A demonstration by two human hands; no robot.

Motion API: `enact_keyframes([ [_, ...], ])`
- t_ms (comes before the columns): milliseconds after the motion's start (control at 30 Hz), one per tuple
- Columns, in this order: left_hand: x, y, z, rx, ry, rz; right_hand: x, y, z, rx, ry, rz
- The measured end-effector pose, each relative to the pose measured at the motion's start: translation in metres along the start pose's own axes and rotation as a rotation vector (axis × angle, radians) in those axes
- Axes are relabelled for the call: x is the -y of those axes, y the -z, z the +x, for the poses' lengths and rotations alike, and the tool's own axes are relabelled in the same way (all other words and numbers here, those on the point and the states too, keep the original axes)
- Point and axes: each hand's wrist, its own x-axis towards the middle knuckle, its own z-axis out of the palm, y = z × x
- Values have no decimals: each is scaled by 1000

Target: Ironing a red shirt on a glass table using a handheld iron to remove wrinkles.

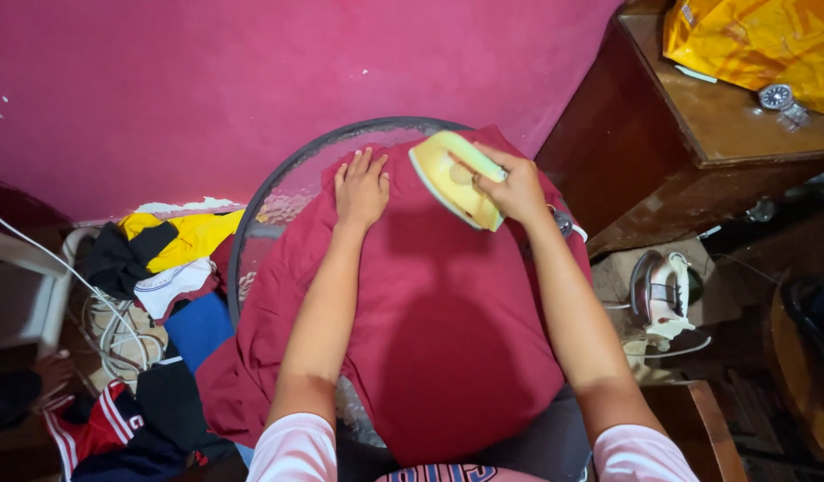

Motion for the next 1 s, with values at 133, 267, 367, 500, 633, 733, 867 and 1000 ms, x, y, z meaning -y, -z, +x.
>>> enact_keyframes([
  [133,0,3,-1,10,6,0,-4,10,0,-160,-4,-186],
  [267,4,-3,0,28,12,1,42,32,-14,-30,-9,-223],
  [367,1,2,1,47,23,-2,41,51,-21,-25,-38,-69],
  [500,-16,26,-4,94,20,-14,4,30,-4,-151,-31,-85],
  [633,-24,38,-14,170,39,16,15,23,-9,-123,-51,-218],
  [733,-23,37,-11,163,32,26,36,44,-14,48,-25,-119],
  [867,-20,32,-8,160,35,29,48,54,-25,230,-80,18],
  [1000,-22,34,-8,180,41,25,5,26,-5,117,-85,83],
])
